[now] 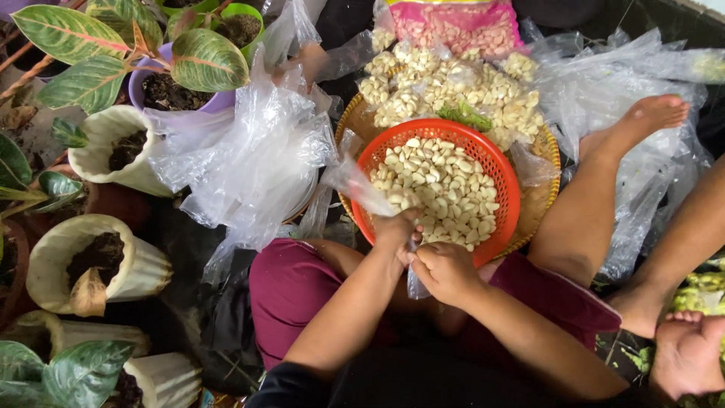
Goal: Packaging peeled garlic cloves into small plastic bags from a central basket.
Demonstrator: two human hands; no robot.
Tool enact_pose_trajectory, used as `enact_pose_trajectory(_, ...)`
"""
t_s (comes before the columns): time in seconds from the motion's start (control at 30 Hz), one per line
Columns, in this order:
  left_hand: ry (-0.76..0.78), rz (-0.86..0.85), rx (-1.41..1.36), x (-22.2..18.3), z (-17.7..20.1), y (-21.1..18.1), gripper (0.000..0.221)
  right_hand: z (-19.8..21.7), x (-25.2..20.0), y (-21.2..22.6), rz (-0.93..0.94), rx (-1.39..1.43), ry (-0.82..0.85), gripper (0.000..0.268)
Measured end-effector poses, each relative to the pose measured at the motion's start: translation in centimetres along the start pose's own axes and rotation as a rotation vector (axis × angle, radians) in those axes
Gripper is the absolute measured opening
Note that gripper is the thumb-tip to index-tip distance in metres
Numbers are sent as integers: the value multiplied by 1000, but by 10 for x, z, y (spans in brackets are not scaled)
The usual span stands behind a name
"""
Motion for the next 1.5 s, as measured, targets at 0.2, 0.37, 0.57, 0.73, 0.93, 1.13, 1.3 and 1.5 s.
enact_pose_trajectory(0.2,-68,-70,61,-16,-24,-9,59,12,-2,2,43,188,-128,31)
enact_pose_trajectory(0.37,-11,-103,-3,-28,-46,-26,69,23,1,4,30,278,-278,35)
enact_pose_trajectory(0.57,-88,-321,76,-92,-51,-61,70,49,11,5,-21,172,-195,32)
enact_pose_trajectory(0.73,-76,-415,-55,-118,-54,-68,69,40,-8,-14,-270,573,-352,13)
enact_pose_trajectory(0.93,-100,-349,-101,-81,-40,-51,78,40,2,-12,-128,598,-470,41)
enact_pose_trajectory(1.13,10,-173,249,-89,-29,-41,83,47,4,-31,-288,503,-513,19)
enact_pose_trajectory(1.3,110,-185,604,-88,6,-41,60,41,5,-58,-573,1041,-714,15)
enact_pose_trajectory(1.5,119,-477,644,-87,18,-37,28,17,-6,-60,-671,1148,-621,9)
Point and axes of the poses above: each hand's wrist, its own x-axis towards the middle knuckle, its own z-axis out of the back of the hand, y = z × x, the point moved 2 cm from there along x, towards the middle knuckle, and after that the axes turned 15 degrees about z, right-handed, at the moved point
